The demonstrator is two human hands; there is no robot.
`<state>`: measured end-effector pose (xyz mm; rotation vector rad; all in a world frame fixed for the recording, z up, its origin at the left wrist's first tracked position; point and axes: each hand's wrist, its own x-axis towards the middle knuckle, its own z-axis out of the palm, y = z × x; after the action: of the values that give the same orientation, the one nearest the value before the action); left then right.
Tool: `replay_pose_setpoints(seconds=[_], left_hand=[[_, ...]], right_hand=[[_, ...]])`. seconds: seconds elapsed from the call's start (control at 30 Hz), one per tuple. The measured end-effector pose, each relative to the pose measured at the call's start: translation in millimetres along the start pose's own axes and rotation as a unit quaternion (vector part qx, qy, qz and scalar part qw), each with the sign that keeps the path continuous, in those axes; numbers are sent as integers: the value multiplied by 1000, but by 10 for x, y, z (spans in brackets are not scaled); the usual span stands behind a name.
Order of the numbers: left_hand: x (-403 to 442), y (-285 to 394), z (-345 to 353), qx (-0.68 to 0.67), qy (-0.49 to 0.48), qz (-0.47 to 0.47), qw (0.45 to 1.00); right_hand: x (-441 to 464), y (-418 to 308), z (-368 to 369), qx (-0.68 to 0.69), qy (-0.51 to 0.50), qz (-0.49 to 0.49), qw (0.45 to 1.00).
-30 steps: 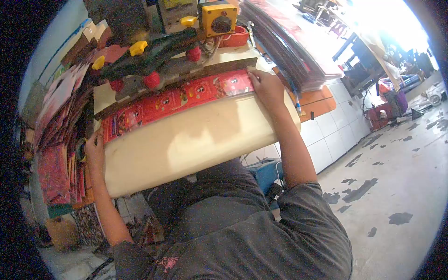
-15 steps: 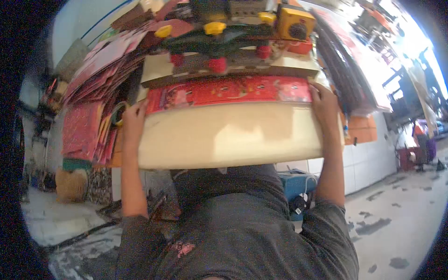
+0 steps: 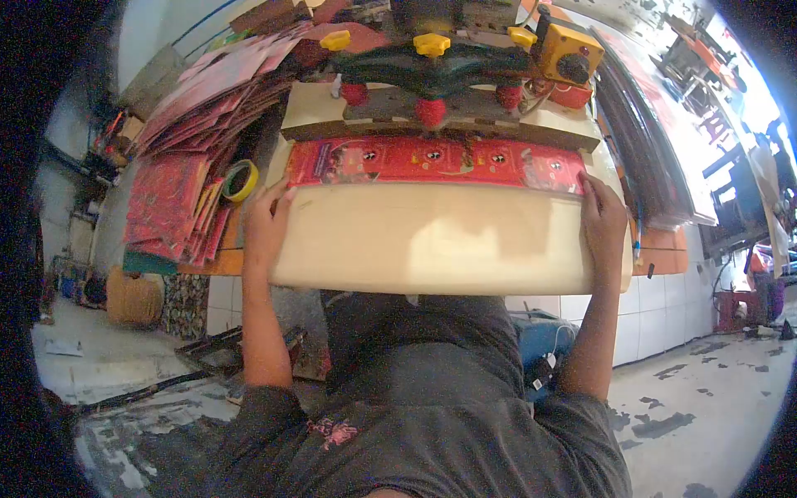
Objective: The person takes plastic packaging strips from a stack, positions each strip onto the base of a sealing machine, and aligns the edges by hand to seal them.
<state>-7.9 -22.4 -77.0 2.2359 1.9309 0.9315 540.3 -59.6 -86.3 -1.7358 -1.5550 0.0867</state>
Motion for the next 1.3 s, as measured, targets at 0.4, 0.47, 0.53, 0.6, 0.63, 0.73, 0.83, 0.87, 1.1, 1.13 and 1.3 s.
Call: replay_pose_setpoints(seconds=[0.4, 0.47, 0.53, 0.6, 0.63, 0.73, 0.83, 0.87, 1.1, 1.13, 1.3], left_hand=[[-66, 56, -27, -49, 17, -10, 999], [-67, 36, -18, -53, 19, -3, 998], [-69, 18, -7, -58, 19, -4, 998], [-71, 22, 8, -64, 19, -5, 998], [-70, 50, -11, -64, 16, -19, 998], [-80, 44, 6, -69, 14, -30, 997], [-74, -11, 35, -73, 15, -23, 997], [-72, -23, 47, -68, 16, -21, 997], [-77, 74, -9, -60, 3, -44, 997], [-78, 69, 4, -64, 2, -40, 997], [-67, 45, 3, -62, 4, -25, 998]], right_hand=[[-15, -99, -27, 5, -2, 5, 1000], [-21, -86, -27, 6, -2, 5, 1000], [-8, -45, -4, 9, 19, -19, 1000], [-9, -60, 0, 12, 22, -16, 1000], [-10, -80, 1, 15, 23, -15, 999], [-11, -41, 24, 24, 29, -15, 999], [-3, -3, 15, -1, 24, -17, 1000], [4, 2, 23, 8, 25, -16, 1000], [-2, 46, 35, 18, 33, -17, 999], [-5, 31, 33, 16, 33, -15, 999], [-6, 82, 67, 9, 40, -14, 999]])
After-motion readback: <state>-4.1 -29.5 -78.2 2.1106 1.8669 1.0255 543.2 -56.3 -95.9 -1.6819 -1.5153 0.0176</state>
